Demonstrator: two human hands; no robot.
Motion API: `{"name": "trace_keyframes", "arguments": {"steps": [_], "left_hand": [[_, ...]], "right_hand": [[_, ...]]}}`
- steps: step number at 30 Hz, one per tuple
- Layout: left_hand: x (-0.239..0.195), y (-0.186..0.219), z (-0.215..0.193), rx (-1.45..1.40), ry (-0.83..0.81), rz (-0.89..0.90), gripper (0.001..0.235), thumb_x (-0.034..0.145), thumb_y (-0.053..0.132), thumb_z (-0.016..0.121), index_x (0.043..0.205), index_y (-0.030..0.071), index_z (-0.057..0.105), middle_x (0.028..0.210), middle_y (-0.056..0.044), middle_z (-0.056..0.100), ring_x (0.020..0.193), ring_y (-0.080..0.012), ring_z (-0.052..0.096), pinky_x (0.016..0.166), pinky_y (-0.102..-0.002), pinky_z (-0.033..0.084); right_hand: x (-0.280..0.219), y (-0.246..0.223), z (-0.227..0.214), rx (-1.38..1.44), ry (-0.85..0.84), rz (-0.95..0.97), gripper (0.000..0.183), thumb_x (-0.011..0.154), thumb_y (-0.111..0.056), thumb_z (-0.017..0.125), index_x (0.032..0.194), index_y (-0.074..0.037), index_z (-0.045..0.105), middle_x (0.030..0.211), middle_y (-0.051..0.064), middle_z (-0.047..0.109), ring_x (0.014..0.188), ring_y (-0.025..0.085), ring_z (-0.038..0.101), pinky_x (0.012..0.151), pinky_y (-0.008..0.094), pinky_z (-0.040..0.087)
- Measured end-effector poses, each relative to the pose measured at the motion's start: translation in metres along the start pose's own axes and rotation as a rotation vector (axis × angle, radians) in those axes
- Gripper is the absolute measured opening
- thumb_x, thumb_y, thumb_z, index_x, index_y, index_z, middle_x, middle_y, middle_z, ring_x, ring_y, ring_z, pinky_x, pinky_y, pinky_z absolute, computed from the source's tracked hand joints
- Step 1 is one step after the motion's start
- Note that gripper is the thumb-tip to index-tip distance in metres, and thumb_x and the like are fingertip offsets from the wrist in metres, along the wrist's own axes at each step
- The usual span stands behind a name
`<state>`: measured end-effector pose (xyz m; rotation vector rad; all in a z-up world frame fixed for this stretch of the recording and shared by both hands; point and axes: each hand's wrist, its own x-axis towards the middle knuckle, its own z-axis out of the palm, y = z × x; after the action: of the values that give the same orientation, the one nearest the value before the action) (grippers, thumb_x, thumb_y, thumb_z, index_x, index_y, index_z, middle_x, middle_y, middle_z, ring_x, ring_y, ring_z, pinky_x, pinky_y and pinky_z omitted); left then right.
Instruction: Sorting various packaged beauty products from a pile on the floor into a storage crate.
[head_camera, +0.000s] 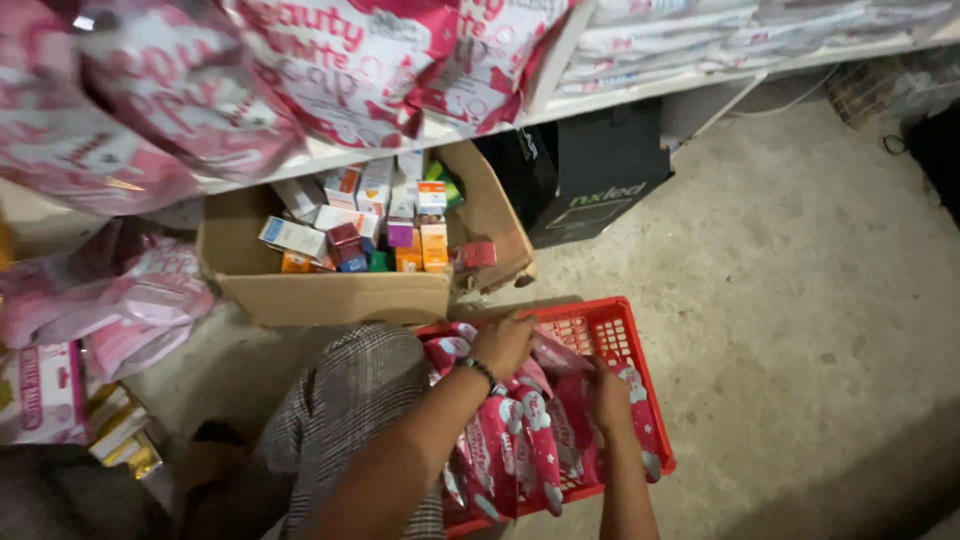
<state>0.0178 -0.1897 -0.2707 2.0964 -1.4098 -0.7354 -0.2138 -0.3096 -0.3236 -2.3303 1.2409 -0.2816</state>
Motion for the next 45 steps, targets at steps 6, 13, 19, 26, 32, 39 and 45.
{"name": "trace_keyframes", "arguments": {"steps": [6, 13, 19, 26, 32, 39, 45], "left_hand": [[-0.125, -0.015, -0.099, -0.235, 0.418, 0.270, 0.039, 0.097, 0.022, 0.067, 0.133, 0.007, 0.062, 0.134, -0.020, 0.064, 0.117, -0.0401, 0.064, 0.096, -0.046, 0.053], [-0.291, -0.127, -0.174, -0.090, 0.578, -0.035, 0.032, 0.097, 0.026, 0.060, 0.123, 0.008, 0.068, 0.122, -0.019, 0.071, 0.112, -0.0398, 0.067, 0.094, -0.047, 0.053], [-0.396, -0.212, -0.173, 0.141, 0.400, -0.379, 0.043, 0.090, 0.034, 0.063, 0.128, 0.012, 0.066, 0.119, -0.021, 0.070, 0.106, -0.0414, 0.067, 0.091, -0.049, 0.053], [-0.435, -0.213, -0.144, 0.136, 0.404, -0.305, 0.041, 0.092, 0.041, 0.064, 0.114, 0.007, 0.066, 0.107, -0.020, 0.074, 0.102, -0.0394, 0.070, 0.089, -0.049, 0.056], [-0.452, -0.183, -0.139, 0.258, 0.192, -0.391, 0.036, 0.092, 0.040, 0.065, 0.116, 0.014, 0.068, 0.111, -0.019, 0.073, 0.107, -0.0398, 0.068, 0.094, -0.052, 0.053], [-0.475, -0.166, -0.141, 0.259, 0.251, -0.392, 0.038, 0.093, 0.040, 0.066, 0.116, 0.010, 0.067, 0.111, -0.021, 0.072, 0.106, -0.0404, 0.068, 0.093, -0.053, 0.052], [-0.500, -0.155, -0.138, 0.252, 0.360, -0.342, 0.033, 0.092, 0.035, 0.066, 0.110, 0.008, 0.068, 0.108, -0.020, 0.073, 0.105, -0.0405, 0.068, 0.091, -0.053, 0.053]], "right_hand": [[-0.093, -0.100, -0.034, 0.211, 0.416, -0.253, 0.047, 0.088, 0.004, 0.059, 0.136, 0.001, 0.057, 0.124, 0.023, 0.066, 0.112, 0.033, 0.065, 0.093, 0.043, 0.052], [-0.243, -0.098, 0.130, 0.545, 0.150, -0.474, 0.030, 0.088, 0.001, 0.069, 0.116, -0.009, 0.070, 0.101, 0.012, 0.074, 0.094, 0.023, 0.073, 0.084, 0.034, 0.057], [-0.275, -0.129, 0.152, 0.560, 0.000, -0.208, 0.042, 0.090, -0.001, 0.061, 0.131, -0.005, 0.062, 0.114, 0.017, 0.071, 0.098, 0.029, 0.071, 0.083, 0.038, 0.056], [-0.290, -0.120, 0.176, 0.163, 0.005, -0.413, 0.060, 0.084, 0.003, 0.050, 0.144, 0.000, 0.047, 0.119, 0.029, 0.066, 0.107, 0.047, 0.065, 0.089, 0.052, 0.052], [-0.290, -0.115, 0.193, 0.073, -0.042, -0.294, 0.050, 0.093, -0.010, 0.046, 0.143, -0.009, 0.050, 0.116, 0.028, 0.069, 0.104, 0.045, 0.068, 0.088, 0.053, 0.053], [-0.300, -0.120, 0.183, 0.056, -0.059, -0.301, 0.054, 0.091, -0.006, 0.048, 0.145, -0.012, 0.049, 0.117, 0.030, 0.067, 0.106, 0.046, 0.066, 0.088, 0.056, 0.050], [-0.259, -0.043, 0.254, -0.126, -0.042, -0.378, 0.060, 0.089, 0.000, 0.045, 0.149, -0.009, 0.042, 0.107, 0.031, 0.067, 0.094, 0.048, 0.068, 0.075, 0.058, 0.052]]}}
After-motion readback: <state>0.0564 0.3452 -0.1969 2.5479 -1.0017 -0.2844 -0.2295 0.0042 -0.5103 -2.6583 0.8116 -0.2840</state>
